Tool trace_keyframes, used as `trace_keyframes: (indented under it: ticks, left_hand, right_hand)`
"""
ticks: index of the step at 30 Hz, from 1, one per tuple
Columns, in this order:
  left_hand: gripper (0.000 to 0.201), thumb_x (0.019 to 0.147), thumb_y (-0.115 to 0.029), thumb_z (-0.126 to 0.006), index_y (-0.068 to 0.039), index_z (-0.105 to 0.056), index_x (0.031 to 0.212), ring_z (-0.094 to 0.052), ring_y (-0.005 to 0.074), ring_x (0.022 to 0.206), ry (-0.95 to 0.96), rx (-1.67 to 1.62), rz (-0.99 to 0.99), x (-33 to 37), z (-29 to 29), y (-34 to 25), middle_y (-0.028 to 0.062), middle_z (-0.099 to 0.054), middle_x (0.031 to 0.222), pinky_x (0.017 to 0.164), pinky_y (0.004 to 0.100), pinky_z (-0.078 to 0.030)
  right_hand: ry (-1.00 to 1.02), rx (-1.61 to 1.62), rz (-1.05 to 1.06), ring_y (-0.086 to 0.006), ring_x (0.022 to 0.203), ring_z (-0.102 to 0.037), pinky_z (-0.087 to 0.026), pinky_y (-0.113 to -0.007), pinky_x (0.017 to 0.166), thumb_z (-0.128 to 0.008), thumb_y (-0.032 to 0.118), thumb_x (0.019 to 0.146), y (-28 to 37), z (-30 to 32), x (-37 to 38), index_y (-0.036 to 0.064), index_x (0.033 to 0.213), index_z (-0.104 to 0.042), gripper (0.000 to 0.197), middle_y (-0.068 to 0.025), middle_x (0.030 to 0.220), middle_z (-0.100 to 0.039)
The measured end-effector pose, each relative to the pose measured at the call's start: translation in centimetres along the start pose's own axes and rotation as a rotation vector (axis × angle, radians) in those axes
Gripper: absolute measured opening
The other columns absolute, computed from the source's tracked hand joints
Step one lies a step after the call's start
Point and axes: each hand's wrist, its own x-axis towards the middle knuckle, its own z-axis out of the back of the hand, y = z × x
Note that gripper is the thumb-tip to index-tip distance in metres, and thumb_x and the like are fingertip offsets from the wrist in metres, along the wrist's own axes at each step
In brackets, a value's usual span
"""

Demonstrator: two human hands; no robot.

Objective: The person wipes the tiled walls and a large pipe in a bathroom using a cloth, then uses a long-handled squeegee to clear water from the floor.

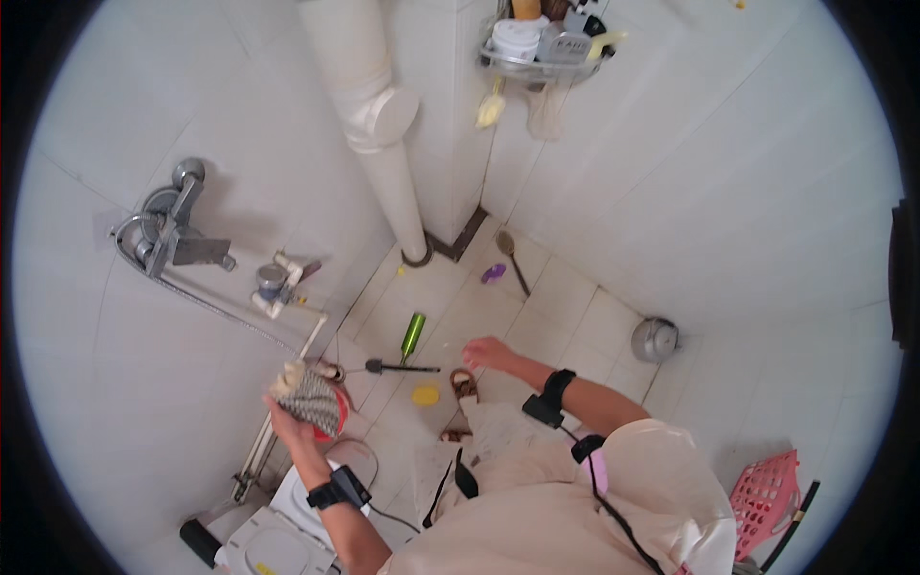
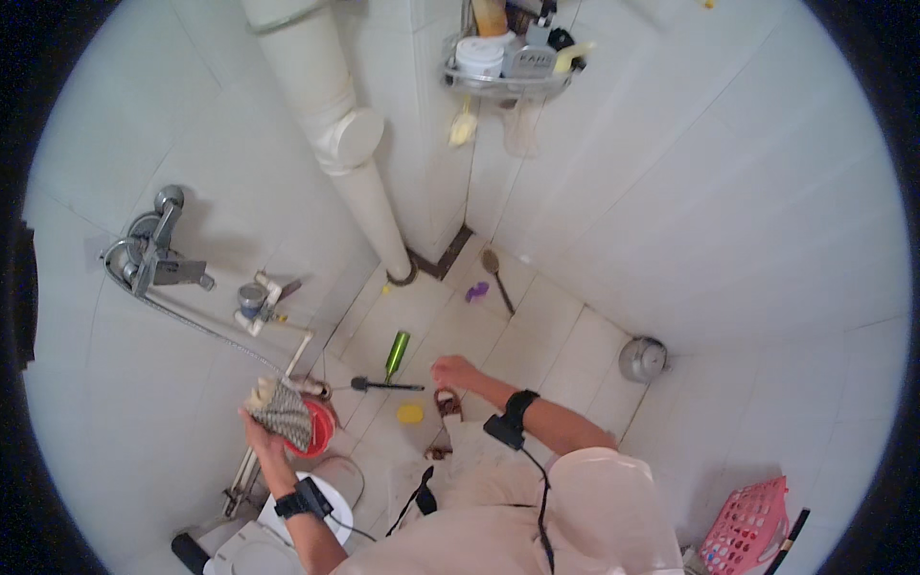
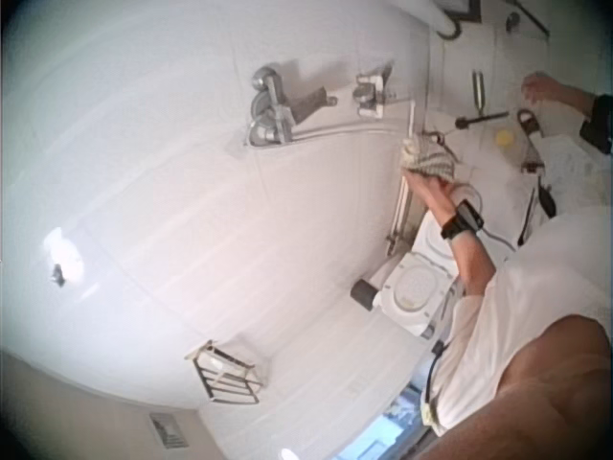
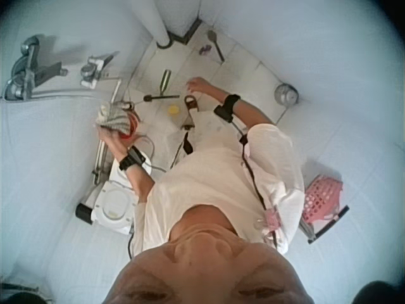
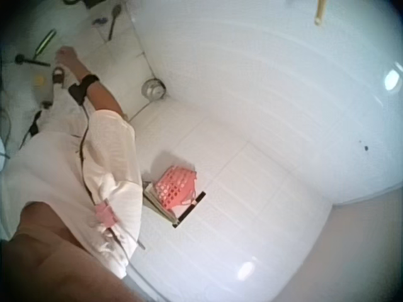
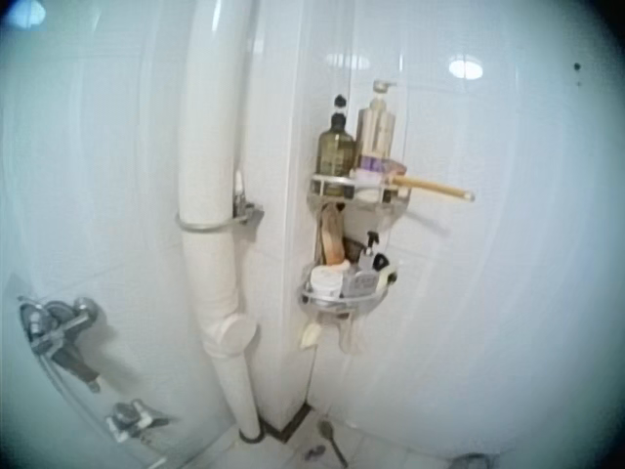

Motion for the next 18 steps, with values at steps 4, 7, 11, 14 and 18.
trace_keyframes:
  ticks: [4, 7, 11, 14, 18]
  left_hand:
    - [0.058, 0.094, -0.051, -0.038, -0.005, -0.048, 0.127, -0.050, 0.0298, 0.115, 0.067, -0.096, 0.114, -1.4, 2.5, 1.9, 0.0121, -0.052, 0.127, 0.098, 0.0455, -0.039]
    - [0.058, 0.093, -0.053, -0.039, -0.006, -0.048, 0.127, -0.051, 0.0299, 0.115, 0.065, -0.172, 0.124, -2.7, 3.0, 3.9, 0.0110, -0.054, 0.126, 0.097, 0.0465, -0.039]
    - [0.046, 0.090, -0.044, -0.054, -0.008, -0.055, 0.119, -0.058, 0.0229, 0.103, 0.188, -0.060, 0.150, -5.6, 0.4, 6.2, 0.0078, -0.061, 0.113, 0.090, 0.0389, -0.046]
    - [0.031, 0.090, -0.028, -0.057, -0.006, -0.058, 0.112, -0.060, 0.0216, 0.099, 0.123, -0.070, 0.195, -5.7, 1.0, 8.8, 0.0068, -0.064, 0.107, 0.086, 0.0393, -0.047]
    - [0.027, 0.090, -0.020, -0.057, -0.005, -0.057, 0.112, -0.060, 0.0235, 0.099, 0.077, -0.091, 0.233, -6.7, 4.3, 12.9, 0.0090, -0.063, 0.107, 0.084, 0.0407, -0.048]
  right_hand:
    - [0.028, -0.063, -0.113, -0.0148, 0.072, -0.065, -0.052, -0.027, 0.064, -0.057, 0.021, 0.089, 0.9, -1.0, -0.6, 0.0015, 0.100, -0.062, 0.023, -0.0064, 0.086, -0.065]
    - [0.089, -0.068, -0.148, -0.0143, 0.071, -0.065, -0.051, -0.026, 0.064, -0.058, 0.022, 0.088, 1.5, -2.2, -0.8, 0.0025, 0.102, -0.061, 0.024, -0.0056, 0.086, -0.065]
    - [0.242, -0.176, -0.003, -0.0135, 0.070, -0.064, -0.051, -0.026, 0.065, -0.058, 0.022, 0.088, 2.5, -4.0, 0.2, 0.0030, 0.104, -0.061, 0.025, -0.0043, 0.086, -0.065]
    - [0.360, -0.315, 0.093, -0.0124, 0.069, -0.064, -0.051, -0.027, 0.066, -0.057, 0.021, 0.088, 2.6, -6.0, 1.1, 0.0034, 0.104, -0.061, 0.024, -0.0050, 0.085, -0.064]
    - [0.456, -0.417, 0.164, -0.0120, 0.067, -0.063, -0.051, -0.026, 0.065, -0.058, 0.019, 0.088, 1.6, -6.8, 0.0, 0.0021, 0.105, -0.060, 0.024, -0.0065, 0.085, -0.064]
